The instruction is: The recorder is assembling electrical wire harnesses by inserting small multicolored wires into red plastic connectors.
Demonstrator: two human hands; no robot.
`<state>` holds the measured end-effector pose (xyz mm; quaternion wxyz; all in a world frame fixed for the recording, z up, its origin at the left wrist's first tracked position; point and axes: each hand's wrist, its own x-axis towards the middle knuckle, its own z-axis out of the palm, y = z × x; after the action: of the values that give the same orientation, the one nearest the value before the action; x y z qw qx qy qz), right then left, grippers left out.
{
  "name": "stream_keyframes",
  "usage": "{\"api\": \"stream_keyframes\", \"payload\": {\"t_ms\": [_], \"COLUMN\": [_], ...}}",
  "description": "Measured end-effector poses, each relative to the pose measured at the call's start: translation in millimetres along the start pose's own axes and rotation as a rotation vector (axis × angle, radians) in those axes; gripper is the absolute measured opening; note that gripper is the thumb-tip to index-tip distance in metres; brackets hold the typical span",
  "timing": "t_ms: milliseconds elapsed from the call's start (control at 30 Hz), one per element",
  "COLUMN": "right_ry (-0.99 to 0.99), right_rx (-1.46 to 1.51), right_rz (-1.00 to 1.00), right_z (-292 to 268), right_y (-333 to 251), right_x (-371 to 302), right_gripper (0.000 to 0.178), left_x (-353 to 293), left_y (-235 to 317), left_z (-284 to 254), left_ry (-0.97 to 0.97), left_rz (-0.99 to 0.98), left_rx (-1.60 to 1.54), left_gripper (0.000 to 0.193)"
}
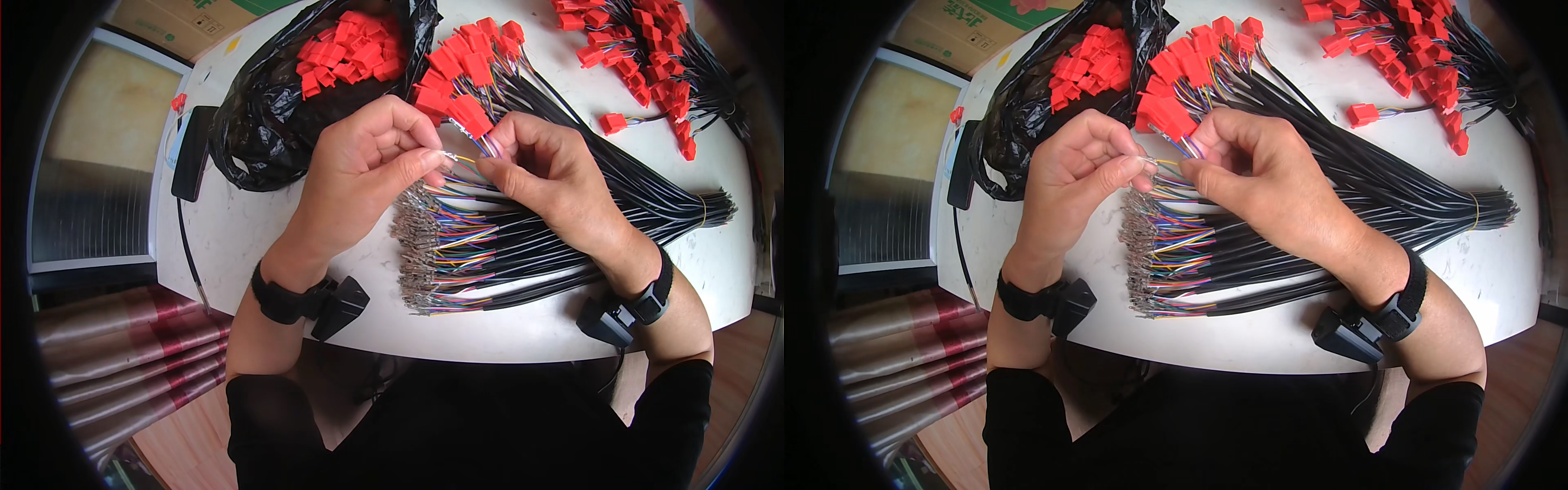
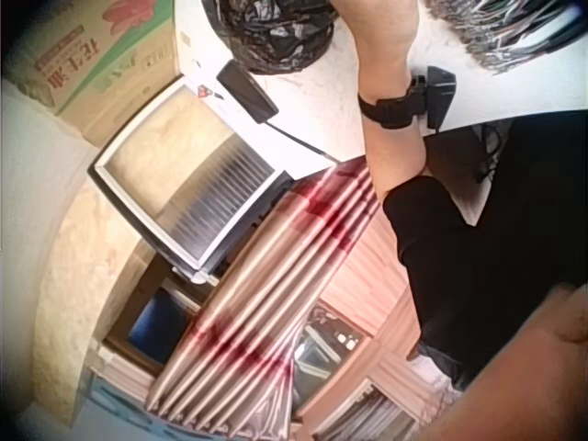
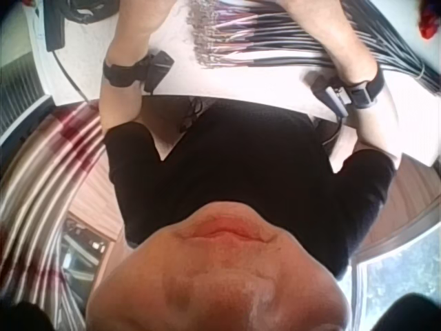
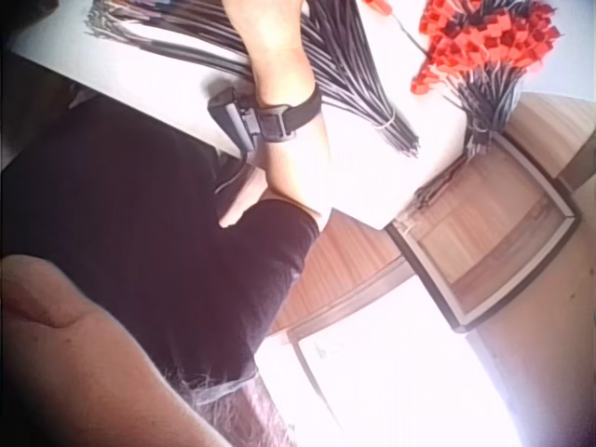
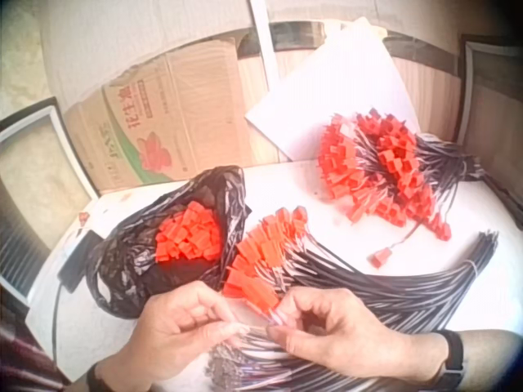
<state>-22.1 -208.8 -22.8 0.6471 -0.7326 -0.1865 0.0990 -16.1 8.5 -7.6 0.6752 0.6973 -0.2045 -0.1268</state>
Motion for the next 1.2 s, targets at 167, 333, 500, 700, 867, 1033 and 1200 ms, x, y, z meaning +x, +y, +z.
{"api": "stream_keyframes", "payload": {"t_ms": [167, 333, 500, 700, 867, 1033, 1200], "right_ry": [0.004, 0.027, 0.098, 0.016, -0.035, -0.077, -0.095], "right_rx": [-0.019, -0.150, -0.069, 0.035, 0.091, 0.079, 0.158], "right_rz": [-0.049, -0.104, -0.077, -0.023, -0.005, 0.029, 0.022], "right_z": [4.0, 2.8, 2.6, 0.4, 3.4, 0.6, 1.2], "right_y": [-2.3, 1.0, 5.2, 0.5, 1.4, 0.3, -0.9], "right_x": [-2.6, -1.0, 0.3, 0.4, 0.2, -0.7, 0.8], "right_gripper": [0.010, 0.013, 0.013, 0.010, 0.010, 0.009, 0.013], "left_x": [-0.8, -1.9, -3.1, -1.9, 3.1, 2.4, 2.6], "left_y": [0.7, 2.6, 7.0, 4.0, -2.7, -8.3, -9.2], "left_z": [-0.7, 2.4, 0.9, -6.0, 1.5, 0.1, 3.1], "left_ry": [-0.015, -0.021, -0.028, -0.044, 0.148, -0.003, 0.017], "left_rz": [-0.004, 0.024, -0.001, -0.070, 0.142, 0.150, 0.065], "left_rx": [0.000, 0.033, 0.066, 0.268, 0.150, 0.208, 0.079], "left_gripper": [0.007, 0.008, 0.008, 0.009, 0.013, 0.014, 0.013]}}
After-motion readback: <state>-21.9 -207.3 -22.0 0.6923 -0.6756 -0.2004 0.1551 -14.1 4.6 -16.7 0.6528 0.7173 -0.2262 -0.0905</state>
